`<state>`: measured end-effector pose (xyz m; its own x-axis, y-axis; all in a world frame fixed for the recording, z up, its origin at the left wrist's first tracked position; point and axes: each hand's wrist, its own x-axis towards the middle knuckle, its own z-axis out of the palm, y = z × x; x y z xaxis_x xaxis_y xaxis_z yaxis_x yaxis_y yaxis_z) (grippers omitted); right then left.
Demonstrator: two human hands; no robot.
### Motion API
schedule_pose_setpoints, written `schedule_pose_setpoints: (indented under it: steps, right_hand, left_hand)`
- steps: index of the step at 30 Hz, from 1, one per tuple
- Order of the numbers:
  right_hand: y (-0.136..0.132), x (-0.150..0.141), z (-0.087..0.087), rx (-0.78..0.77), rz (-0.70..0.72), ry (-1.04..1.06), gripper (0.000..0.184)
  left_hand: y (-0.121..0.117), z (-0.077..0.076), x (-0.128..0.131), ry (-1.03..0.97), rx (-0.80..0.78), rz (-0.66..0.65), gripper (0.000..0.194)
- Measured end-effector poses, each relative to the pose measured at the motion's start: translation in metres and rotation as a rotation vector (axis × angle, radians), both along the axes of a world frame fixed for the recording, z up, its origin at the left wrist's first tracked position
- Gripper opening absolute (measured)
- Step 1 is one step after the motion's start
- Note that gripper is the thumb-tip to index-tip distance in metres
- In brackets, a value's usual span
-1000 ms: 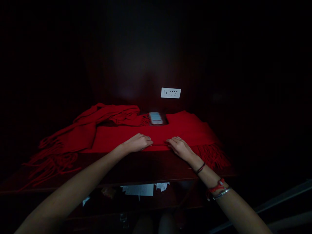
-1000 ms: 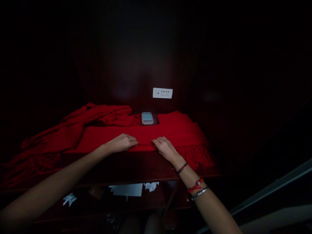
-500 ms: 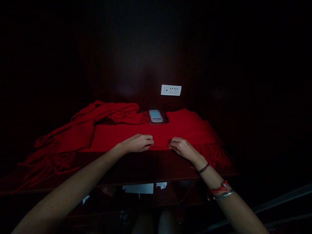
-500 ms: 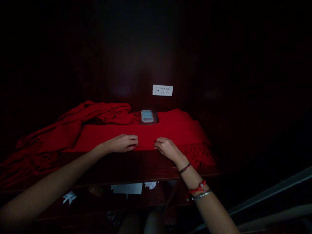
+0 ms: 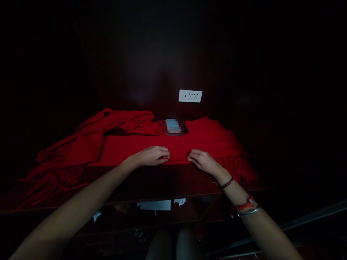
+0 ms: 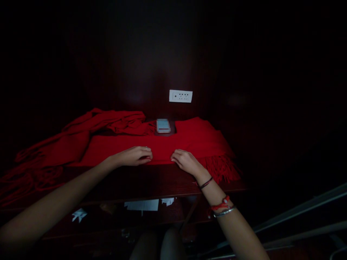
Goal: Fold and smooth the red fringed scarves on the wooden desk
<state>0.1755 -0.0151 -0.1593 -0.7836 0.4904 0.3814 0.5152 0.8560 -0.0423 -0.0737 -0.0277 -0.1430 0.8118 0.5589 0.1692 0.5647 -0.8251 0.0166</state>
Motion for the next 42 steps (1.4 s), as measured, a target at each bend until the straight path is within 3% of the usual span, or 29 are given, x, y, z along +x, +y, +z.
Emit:
schedule_pose_setpoints:
  steps: [7,14,17,26,33,39,42]
  right_hand:
    - [0.0,-0.002,0.001,-0.056,0.032,-0.016,0.017]
    - [-0.004,0.0,0.001,0.025,0.022,-0.073,0.019]
    - [-0.003,0.001,0.002,0.039,0.024,-0.07,0.02]
    - [-0.001,0.003,0.003,0.039,0.029,-0.049,0.029]
    - [-0.002,-0.001,0.001,0.035,0.031,-0.003,0.024]
    - [0.002,0.0,-0.003,0.002,0.05,0.015,0.025]
    - [0.001,0.0,-0.002,-0.013,0.056,0.022,0.026]
  left_hand:
    - [-0.003,-0.001,0.005,0.017,-0.031,0.007,0.008]
    - [-0.007,-0.002,0.006,0.14,0.155,0.017,0.013]
    - [-0.008,0.001,0.006,0.158,0.16,0.0,0.012]
    - [-0.006,0.003,0.006,-0.055,-0.095,-0.085,0.013]
    - [0.0,-0.009,0.02,-0.322,0.006,0.07,0.027]
    - [0.004,-0.02,0.025,0.049,-0.13,0.187,0.042]
    - [0.004,-0.02,0.025,0.142,-0.156,0.214,0.044]
